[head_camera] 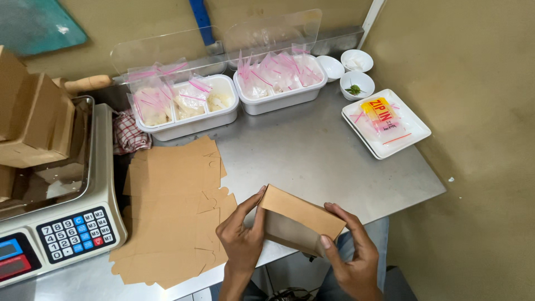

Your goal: The person assembles cardboard boxes by hand, folding the flaps and interlocking the tabs of multiple flat cardboard sheets. The person then stacks the finished boxes on a scale.

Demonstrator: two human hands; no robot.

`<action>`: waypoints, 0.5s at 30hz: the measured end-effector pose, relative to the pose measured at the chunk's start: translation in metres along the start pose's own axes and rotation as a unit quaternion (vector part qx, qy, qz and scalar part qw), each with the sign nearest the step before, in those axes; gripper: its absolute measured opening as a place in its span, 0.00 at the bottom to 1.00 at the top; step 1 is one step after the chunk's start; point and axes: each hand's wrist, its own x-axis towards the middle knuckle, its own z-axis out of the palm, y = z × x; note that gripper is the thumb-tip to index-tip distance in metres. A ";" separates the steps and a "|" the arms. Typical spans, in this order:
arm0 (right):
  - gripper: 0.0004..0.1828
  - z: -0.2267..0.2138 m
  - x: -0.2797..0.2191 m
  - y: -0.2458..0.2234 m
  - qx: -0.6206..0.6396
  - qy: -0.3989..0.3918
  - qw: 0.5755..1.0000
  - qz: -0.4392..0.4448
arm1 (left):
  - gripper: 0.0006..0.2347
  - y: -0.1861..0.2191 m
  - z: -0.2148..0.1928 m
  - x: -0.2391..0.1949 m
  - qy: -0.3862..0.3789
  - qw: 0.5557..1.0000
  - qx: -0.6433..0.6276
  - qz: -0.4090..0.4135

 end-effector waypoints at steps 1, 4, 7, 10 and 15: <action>0.28 0.001 -0.001 0.004 -0.005 0.002 1.000 -0.023 | 0.08 -0.004 0.000 -0.002 -0.001 1.000 0.014 0.015; 0.27 0.003 0.001 0.002 -0.011 0.001 0.999 -0.051 | 0.07 -0.007 0.000 -0.003 0.004 0.999 0.029 0.037; 0.26 0.003 0.002 0.003 -0.014 -0.003 0.999 -0.046 | 0.06 -0.007 0.001 -0.002 0.027 0.997 0.040 0.053; 0.27 0.005 0.001 0.006 -0.018 -0.004 0.999 -0.045 | 0.08 -0.008 0.000 0.001 0.029 0.998 0.047 0.041; 0.27 0.009 0.001 0.004 -0.043 -0.017 0.997 -0.063 | 0.14 -0.017 -0.001 0.005 -0.015 0.999 0.008 0.035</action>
